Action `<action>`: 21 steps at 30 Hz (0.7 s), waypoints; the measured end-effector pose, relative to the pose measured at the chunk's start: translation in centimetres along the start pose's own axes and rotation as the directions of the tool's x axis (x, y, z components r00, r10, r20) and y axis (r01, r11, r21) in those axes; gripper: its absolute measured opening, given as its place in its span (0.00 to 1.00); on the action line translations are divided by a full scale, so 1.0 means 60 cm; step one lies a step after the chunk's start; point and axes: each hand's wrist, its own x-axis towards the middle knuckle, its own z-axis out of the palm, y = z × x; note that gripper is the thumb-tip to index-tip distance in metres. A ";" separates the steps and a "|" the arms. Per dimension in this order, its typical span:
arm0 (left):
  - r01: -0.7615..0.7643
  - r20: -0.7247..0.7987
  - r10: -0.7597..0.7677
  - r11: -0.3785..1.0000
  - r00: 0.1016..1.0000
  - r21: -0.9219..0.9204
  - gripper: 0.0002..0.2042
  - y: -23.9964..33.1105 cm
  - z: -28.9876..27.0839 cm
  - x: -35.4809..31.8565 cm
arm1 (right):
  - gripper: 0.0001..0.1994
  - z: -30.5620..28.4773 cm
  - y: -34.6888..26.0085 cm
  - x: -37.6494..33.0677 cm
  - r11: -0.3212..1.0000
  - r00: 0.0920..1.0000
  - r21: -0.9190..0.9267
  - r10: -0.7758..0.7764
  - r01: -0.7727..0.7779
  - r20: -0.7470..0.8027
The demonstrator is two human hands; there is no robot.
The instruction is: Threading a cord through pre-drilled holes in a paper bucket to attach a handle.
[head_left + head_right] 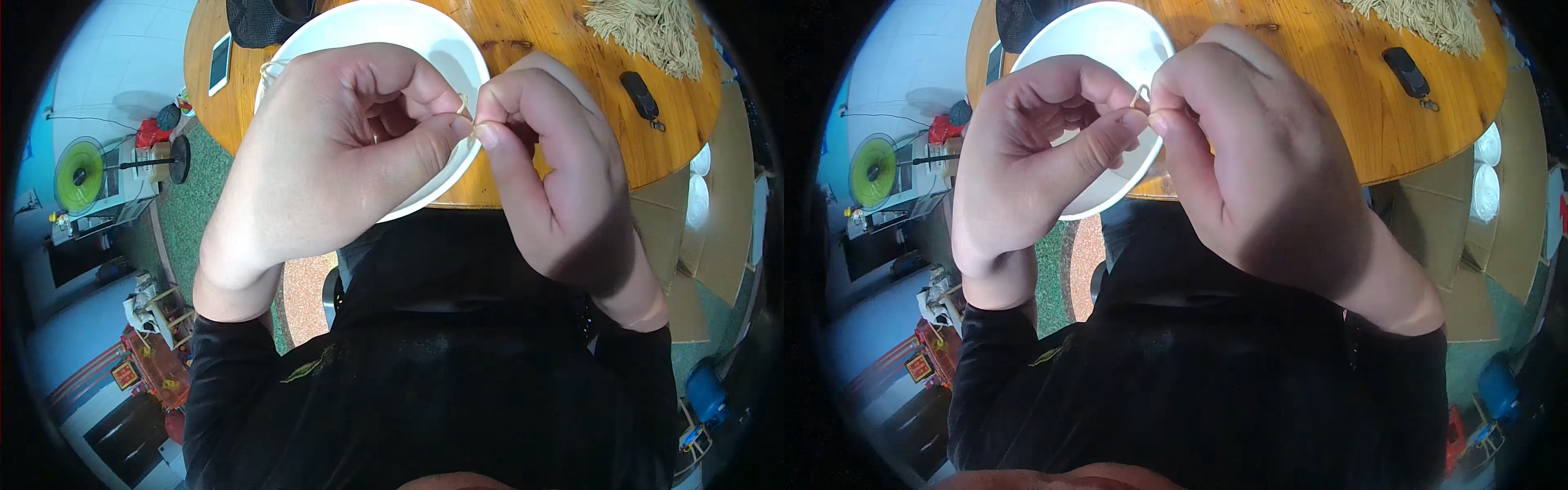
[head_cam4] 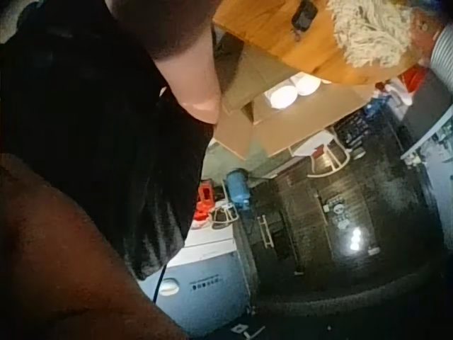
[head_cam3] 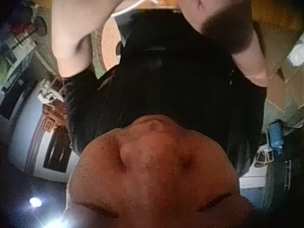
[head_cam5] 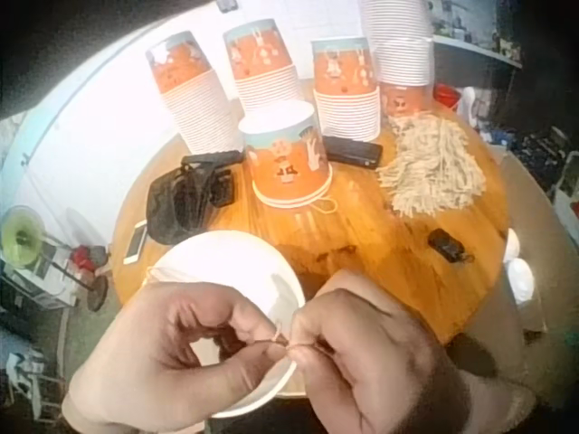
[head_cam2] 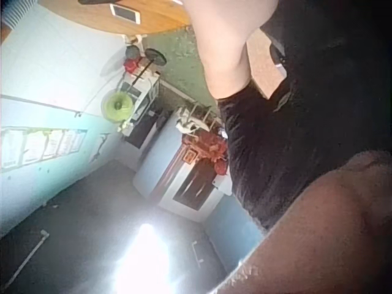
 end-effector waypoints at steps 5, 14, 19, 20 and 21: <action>-0.036 -0.004 0.036 0.999 0.999 -0.026 0.07 -0.002 0.000 -0.002 | 0.02 -0.003 -0.004 -0.004 0.981 0.993 0.159 0.106 -0.113 0.052; -0.070 0.023 0.068 0.991 0.997 0.118 0.09 0.001 -0.003 0.004 | 0.09 -0.014 -0.019 -0.008 0.782 0.878 0.401 0.439 -0.477 0.189; -0.132 0.009 0.133 0.971 0.991 0.199 0.08 -0.001 0.000 0.006 | 0.13 -0.017 -0.005 -0.010 0.665 0.849 0.530 0.447 -0.525 0.280; -0.161 0.016 0.162 0.963 0.987 0.217 0.08 -0.001 0.000 0.007 | 0.13 -0.016 -0.006 -0.012 0.665 0.849 0.531 0.449 -0.525 0.278; -0.162 0.018 0.162 0.963 0.987 0.217 0.08 0.000 0.002 0.007 | 0.14 -0.014 -0.007 -0.013 0.651 0.847 0.548 0.459 -0.526 0.267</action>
